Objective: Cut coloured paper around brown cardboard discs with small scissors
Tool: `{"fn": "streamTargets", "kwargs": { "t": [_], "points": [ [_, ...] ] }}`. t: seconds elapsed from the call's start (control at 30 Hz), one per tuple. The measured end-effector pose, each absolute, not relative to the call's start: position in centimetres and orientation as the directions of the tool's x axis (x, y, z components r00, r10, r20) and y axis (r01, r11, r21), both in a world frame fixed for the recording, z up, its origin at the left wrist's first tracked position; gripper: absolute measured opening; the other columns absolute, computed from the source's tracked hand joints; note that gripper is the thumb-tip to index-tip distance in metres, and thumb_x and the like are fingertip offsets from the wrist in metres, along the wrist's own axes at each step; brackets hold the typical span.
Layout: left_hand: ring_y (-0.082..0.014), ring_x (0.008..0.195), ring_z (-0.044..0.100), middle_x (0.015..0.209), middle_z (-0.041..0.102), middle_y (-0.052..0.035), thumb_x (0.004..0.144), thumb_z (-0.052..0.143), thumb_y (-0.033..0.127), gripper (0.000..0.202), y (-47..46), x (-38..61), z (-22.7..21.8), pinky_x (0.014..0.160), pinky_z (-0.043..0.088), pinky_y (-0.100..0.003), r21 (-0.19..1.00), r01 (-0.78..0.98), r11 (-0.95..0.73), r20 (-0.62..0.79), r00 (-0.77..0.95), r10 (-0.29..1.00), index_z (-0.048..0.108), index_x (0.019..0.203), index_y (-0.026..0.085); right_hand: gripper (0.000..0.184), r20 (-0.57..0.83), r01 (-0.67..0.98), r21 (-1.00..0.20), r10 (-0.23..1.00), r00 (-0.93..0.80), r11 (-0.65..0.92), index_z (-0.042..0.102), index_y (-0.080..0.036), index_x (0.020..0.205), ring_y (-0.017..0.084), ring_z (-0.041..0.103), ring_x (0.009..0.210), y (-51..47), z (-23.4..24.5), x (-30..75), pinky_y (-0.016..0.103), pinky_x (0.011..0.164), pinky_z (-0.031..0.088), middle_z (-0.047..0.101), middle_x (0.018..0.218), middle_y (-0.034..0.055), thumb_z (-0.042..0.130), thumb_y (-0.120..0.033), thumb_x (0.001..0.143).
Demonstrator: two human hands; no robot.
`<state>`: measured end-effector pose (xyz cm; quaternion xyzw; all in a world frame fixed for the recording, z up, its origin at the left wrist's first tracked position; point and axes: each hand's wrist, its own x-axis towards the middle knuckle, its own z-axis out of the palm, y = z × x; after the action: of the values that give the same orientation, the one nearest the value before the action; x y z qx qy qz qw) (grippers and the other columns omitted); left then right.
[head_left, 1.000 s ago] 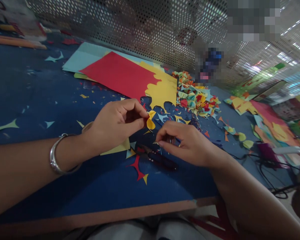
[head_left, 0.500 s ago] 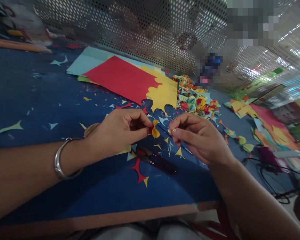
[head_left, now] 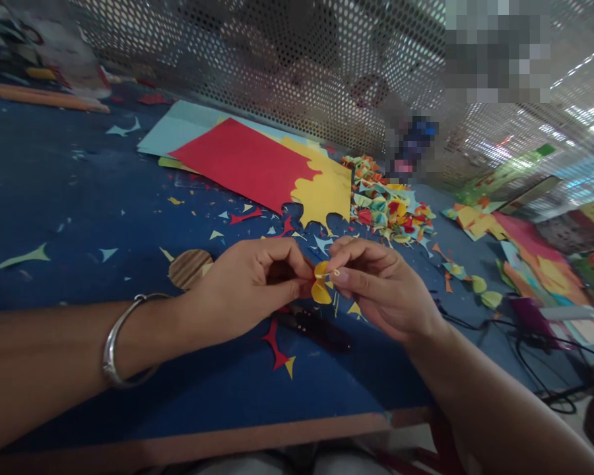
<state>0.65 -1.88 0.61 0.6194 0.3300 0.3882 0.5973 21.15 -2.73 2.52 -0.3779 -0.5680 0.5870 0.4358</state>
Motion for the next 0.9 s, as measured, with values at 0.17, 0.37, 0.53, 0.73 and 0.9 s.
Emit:
{"fn": "streamTargets", "kwargs": {
  "t": [0.17,0.37,0.53,0.73,0.9],
  "points": [
    [-0.0092,0.065,0.064,0.071,0.066,0.0033,0.078,0.069,0.012,0.009,-1.91,0.71,0.66,0.062,0.051,-0.018,0.996,-0.072,-0.056,0.084,0.486,0.870,0.062,0.076,0.017,0.006,0.056,-0.046,-0.998,0.942,-0.331,0.043,0.079,-0.025,0.080,0.010,0.054,0.066,-2.85,2.57,21.06,0.024,0.058,0.046,0.063,0.081,-0.0011,0.084,-0.023,0.078],
    [-0.0116,0.067,0.065,0.071,0.066,0.0024,0.077,0.071,0.017,0.010,-1.90,0.63,0.56,0.061,0.050,-0.021,0.998,-0.052,-0.024,0.047,0.501,0.864,0.061,0.076,0.017,0.006,0.074,-0.008,-0.997,0.936,-0.344,0.076,0.080,-0.028,0.082,0.012,0.057,0.071,-2.94,2.33,21.09,0.025,0.058,0.047,0.065,0.084,-0.0001,0.084,-0.024,0.078],
    [-0.0110,0.066,0.063,0.071,0.065,0.0026,0.078,0.070,0.017,0.009,-2.03,0.63,0.33,0.061,0.049,-0.021,0.997,-0.077,-0.014,0.052,0.509,0.859,0.061,0.076,0.017,0.007,0.091,0.045,-0.993,0.934,-0.345,0.113,0.081,-0.032,0.083,0.015,0.059,0.087,-2.84,2.02,21.22,0.027,0.068,0.049,0.066,0.084,-0.0003,0.085,-0.028,0.078],
    [-0.0099,0.064,0.061,0.069,0.064,0.0032,0.077,0.070,0.017,0.011,-2.08,0.67,0.46,0.059,0.047,-0.020,0.998,-0.064,-0.017,0.046,0.499,0.865,0.060,0.076,0.017,0.010,0.099,0.042,-0.992,0.929,-0.356,0.121,0.081,-0.035,0.083,0.017,0.057,0.093,-2.86,1.85,21.30,0.030,0.081,0.048,0.067,0.083,-0.0003,0.085,-0.028,0.078],
    [-0.0096,0.063,0.061,0.068,0.064,0.0031,0.076,0.072,0.017,0.011,-1.93,0.67,0.41,0.058,0.047,-0.020,0.999,-0.053,-0.007,0.033,0.499,0.866,0.061,0.075,0.017,0.014,0.098,0.060,-0.990,0.925,-0.367,0.129,0.081,-0.036,0.085,0.016,0.055,0.096,-2.81,1.86,21.26,0.030,0.086,0.046,0.066,0.085,-0.0006,0.085,-0.025,0.078]
  ]
}}
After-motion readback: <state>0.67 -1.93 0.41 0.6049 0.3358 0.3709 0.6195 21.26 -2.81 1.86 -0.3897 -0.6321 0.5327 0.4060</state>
